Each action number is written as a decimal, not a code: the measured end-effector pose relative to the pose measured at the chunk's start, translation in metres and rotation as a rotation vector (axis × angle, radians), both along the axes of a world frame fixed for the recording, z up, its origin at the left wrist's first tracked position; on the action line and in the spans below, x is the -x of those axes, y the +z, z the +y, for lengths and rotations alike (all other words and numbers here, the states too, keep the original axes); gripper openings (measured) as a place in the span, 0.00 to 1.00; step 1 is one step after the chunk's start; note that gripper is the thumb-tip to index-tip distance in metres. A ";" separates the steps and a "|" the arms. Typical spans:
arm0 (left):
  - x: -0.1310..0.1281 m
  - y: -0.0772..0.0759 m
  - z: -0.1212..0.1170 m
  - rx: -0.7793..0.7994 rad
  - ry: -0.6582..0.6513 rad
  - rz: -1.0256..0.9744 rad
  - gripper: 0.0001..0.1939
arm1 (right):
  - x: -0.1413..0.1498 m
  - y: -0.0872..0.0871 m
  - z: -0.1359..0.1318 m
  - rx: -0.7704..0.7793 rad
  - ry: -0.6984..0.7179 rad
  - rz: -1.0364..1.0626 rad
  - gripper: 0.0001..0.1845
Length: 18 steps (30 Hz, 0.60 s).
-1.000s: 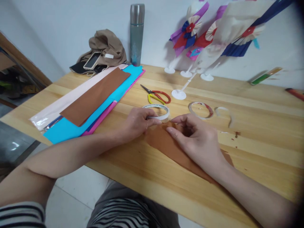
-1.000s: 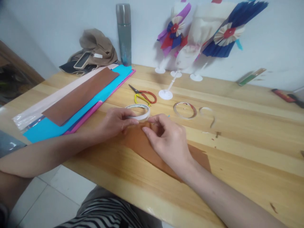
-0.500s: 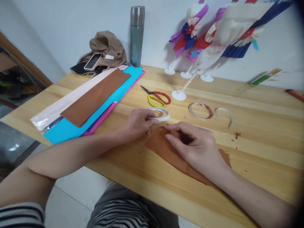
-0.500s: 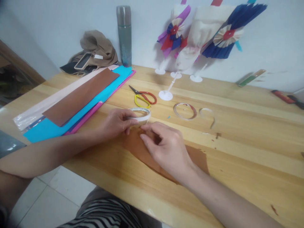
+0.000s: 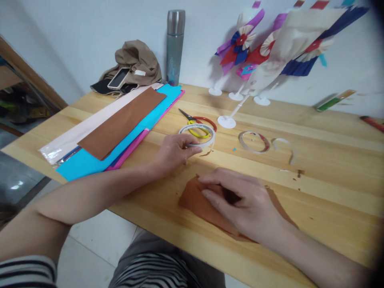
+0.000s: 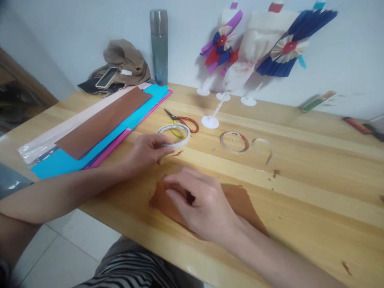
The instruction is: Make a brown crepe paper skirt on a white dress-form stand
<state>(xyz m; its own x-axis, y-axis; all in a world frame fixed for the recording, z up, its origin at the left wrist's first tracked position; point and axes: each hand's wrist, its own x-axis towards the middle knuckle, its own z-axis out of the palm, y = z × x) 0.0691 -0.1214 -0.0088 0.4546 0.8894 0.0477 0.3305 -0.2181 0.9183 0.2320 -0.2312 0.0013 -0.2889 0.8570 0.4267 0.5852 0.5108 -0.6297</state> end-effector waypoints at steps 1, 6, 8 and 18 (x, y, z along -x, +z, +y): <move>0.000 0.000 0.000 0.028 0.005 -0.022 0.06 | 0.000 0.000 0.000 0.004 0.012 0.007 0.10; -0.002 0.001 0.000 0.101 -0.019 -0.095 0.05 | -0.006 -0.002 0.006 0.112 -0.113 0.077 0.05; -0.002 0.001 -0.001 0.118 -0.042 -0.122 0.05 | -0.011 -0.003 0.011 0.143 -0.160 0.105 0.05; -0.004 0.001 -0.005 0.199 -0.103 -0.157 0.13 | -0.025 -0.014 0.022 -0.027 -0.327 0.147 0.05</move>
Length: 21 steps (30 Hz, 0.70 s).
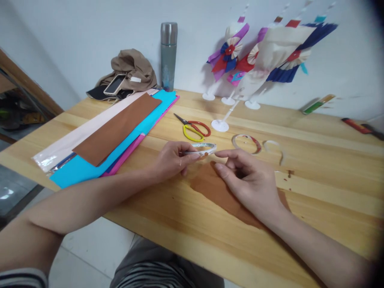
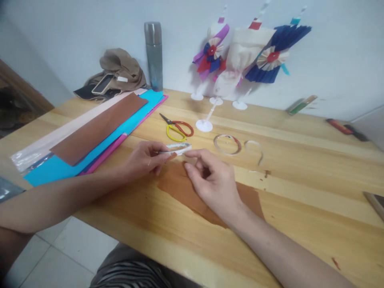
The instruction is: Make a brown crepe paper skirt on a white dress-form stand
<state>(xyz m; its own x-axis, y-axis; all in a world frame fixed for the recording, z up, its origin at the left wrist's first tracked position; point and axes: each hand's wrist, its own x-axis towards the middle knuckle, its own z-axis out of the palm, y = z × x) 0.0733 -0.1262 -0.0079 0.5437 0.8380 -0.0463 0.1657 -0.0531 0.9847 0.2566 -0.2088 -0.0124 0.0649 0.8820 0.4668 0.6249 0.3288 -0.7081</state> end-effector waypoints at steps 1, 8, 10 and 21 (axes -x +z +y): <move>0.000 0.000 0.000 0.009 -0.004 0.000 0.13 | 0.001 0.000 -0.001 -0.019 0.006 -0.023 0.07; 0.001 0.000 0.000 0.038 -0.043 -0.011 0.12 | 0.001 -0.008 -0.004 -0.086 0.086 -0.223 0.17; 0.002 0.000 0.000 0.035 -0.043 -0.007 0.10 | 0.000 -0.011 -0.002 -0.093 0.096 -0.287 0.18; 0.008 0.010 -0.001 0.086 -0.089 -0.040 0.15 | -0.008 -0.021 0.001 -0.220 0.097 -0.616 0.22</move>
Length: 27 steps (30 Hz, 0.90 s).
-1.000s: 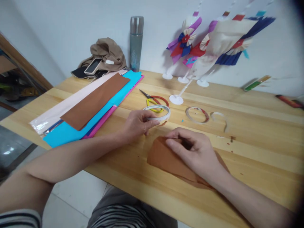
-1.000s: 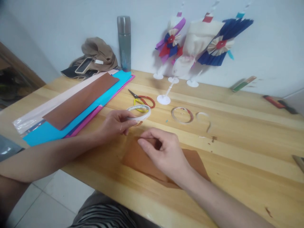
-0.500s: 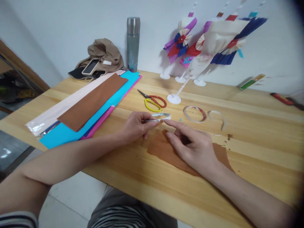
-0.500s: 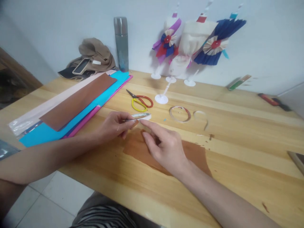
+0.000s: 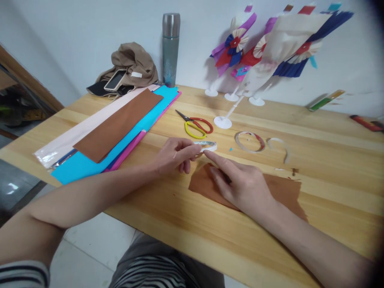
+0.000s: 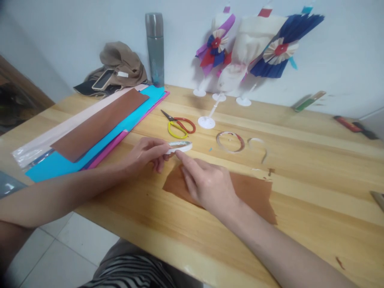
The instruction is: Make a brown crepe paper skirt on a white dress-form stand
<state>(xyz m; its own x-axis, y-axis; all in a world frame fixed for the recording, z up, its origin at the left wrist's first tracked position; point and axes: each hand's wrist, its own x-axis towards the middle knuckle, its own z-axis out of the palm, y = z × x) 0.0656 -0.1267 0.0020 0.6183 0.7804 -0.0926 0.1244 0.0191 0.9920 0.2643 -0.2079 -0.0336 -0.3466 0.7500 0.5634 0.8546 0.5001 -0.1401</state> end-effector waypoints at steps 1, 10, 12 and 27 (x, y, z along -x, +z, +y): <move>0.000 0.000 0.000 -0.017 0.007 0.016 0.16 | 0.000 0.000 0.000 -0.003 0.001 -0.016 0.22; -0.006 -0.006 0.001 -0.019 0.015 0.087 0.12 | 0.006 0.006 -0.004 0.118 0.022 0.178 0.19; -0.007 -0.006 0.000 -0.032 0.001 0.091 0.12 | 0.007 0.010 -0.005 0.137 0.037 0.222 0.18; -0.005 -0.004 -0.002 -0.268 -0.034 0.164 0.17 | 0.006 0.024 -0.002 0.310 -0.071 0.482 0.09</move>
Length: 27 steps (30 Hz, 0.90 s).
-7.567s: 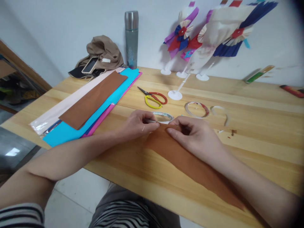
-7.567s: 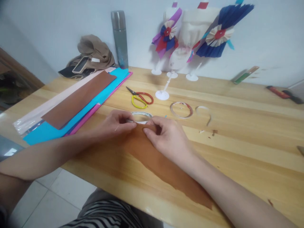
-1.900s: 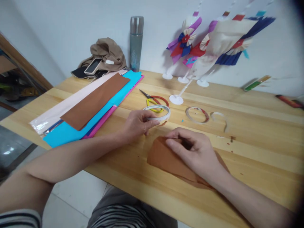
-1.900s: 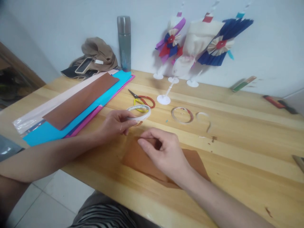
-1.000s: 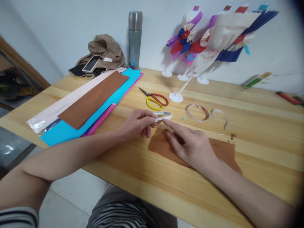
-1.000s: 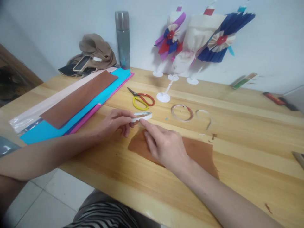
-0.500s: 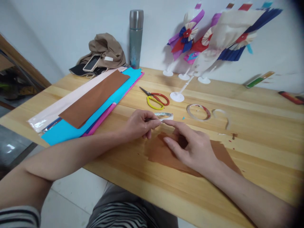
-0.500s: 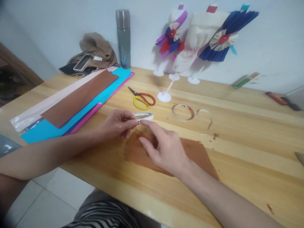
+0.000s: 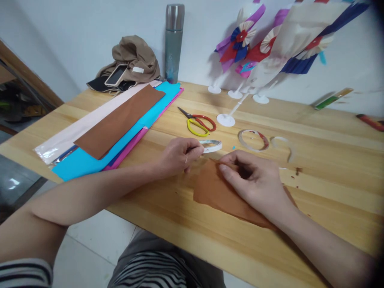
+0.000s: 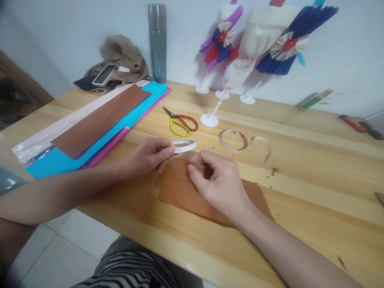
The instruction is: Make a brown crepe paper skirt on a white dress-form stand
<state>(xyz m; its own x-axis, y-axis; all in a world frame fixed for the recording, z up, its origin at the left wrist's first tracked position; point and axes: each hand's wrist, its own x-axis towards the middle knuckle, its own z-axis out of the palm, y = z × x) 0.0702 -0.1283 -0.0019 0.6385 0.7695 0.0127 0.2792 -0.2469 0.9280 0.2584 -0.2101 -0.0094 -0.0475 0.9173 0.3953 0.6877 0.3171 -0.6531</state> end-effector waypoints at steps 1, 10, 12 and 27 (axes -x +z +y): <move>0.000 0.000 0.000 -0.021 -0.006 0.006 0.17 | 0.000 0.000 0.001 0.028 0.007 0.039 0.09; 0.001 -0.002 0.000 -0.102 -0.045 0.046 0.18 | 0.002 0.001 0.004 0.113 0.047 0.121 0.09; 0.001 -0.003 0.000 -0.122 -0.051 0.053 0.18 | 0.001 0.002 0.004 0.090 0.041 0.085 0.08; 0.000 -0.008 -0.002 -0.204 -0.071 0.043 0.18 | -0.001 0.001 0.006 0.084 -0.032 0.025 0.12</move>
<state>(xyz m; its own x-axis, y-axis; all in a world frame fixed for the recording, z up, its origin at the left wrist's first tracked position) 0.0703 -0.1300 -0.0099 0.6943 0.7069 0.1350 0.2926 -0.4486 0.8445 0.2596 -0.2041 -0.0086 -0.0083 0.9483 0.3172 0.6797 0.2380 -0.6938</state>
